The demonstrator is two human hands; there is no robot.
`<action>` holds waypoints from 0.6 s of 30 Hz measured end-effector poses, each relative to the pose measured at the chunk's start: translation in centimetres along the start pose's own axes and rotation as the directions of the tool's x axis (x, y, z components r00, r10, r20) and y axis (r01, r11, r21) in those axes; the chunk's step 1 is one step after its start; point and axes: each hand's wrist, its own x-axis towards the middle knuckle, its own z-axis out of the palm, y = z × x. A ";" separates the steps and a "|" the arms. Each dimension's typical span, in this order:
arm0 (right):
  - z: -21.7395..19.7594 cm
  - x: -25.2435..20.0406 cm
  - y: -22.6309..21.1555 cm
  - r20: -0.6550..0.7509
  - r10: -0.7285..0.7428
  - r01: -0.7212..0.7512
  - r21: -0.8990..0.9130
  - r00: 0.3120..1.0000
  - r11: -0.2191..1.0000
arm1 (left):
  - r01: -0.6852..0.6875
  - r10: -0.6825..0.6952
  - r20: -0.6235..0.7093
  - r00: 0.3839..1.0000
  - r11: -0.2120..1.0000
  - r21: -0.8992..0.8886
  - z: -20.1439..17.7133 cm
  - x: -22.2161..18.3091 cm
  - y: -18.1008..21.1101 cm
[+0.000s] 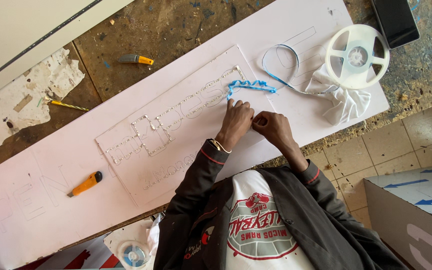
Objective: The person places a strip of LEDs into a channel on a foam board, presses it down by hand, and then uses a utility knife to trim the foam board.
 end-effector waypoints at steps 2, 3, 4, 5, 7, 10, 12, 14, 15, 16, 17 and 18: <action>0.1 -0.1 0.0 -0.007 0.008 -0.008 -0.003 1.000 1.000 | -0.006 0.006 -0.008 1.000 1.000 0.014 -0.3 -0.5 0.4; 0.2 -0.2 -0.1 -0.014 0.013 -0.013 -0.007 1.000 1.000 | -0.010 0.010 -0.019 1.000 1.000 0.029 -0.5 -0.8 0.6; 0.5 0.0 0.4 -0.013 0.013 -0.013 -0.006 1.000 1.000 | -0.009 0.010 -0.018 1.000 1.000 0.030 -0.1 -0.9 0.4; 0.8 0.1 0.9 -0.021 0.007 -0.008 -0.028 1.000 1.000 | -0.066 0.066 -0.021 0.998 0.997 0.032 0.3 -1.0 0.2; 0.9 0.2 1.0 -0.027 -0.003 0.001 -0.050 1.000 0.999 | -0.118 0.119 -0.024 0.993 0.992 0.036 0.5 -1.2 -0.1; 0.3 0.0 0.3 -0.025 0.035 -0.035 -0.013 0.999 0.999 | -0.096 0.096 -0.011 0.995 0.995 0.006 0.1 -1.2 -0.1; 0.3 0.1 0.3 -0.023 0.038 -0.039 -0.030 0.999 0.999 | -0.085 0.085 -0.017 0.996 0.996 0.005 -0.5 -1.1 0.0; 0.2 0.4 0.2 -0.015 0.048 -0.049 -0.066 0.999 0.997 | -0.060 0.060 -0.018 0.998 0.998 -0.001 -0.4 -0.7 0.1; 0.2 0.6 0.1 -0.006 0.058 -0.058 -0.103 0.998 0.993 | -0.034 0.034 -0.018 0.999 0.999 -0.009 -0.4 -0.6 0.2; 0.2 0.8 0.1 -0.005 0.059 -0.059 -0.104 0.998 0.993 | -0.034 0.034 -0.018 0.999 0.999 -0.010 -0.3 -0.3 0.2; 0.2 0.9 0.0 -0.004 0.053 -0.053 -0.119 0.999 0.991 | -0.007 0.007 -0.001 1.000 1.000 -0.020 -0.2 0.0 0.2; 0.2 1.2 0.0 -0.006 0.047 -0.047 -0.135 0.999 0.990 | 0.018 -0.017 0.015 1.000 0.999 -0.028 -0.1 0.4 0.1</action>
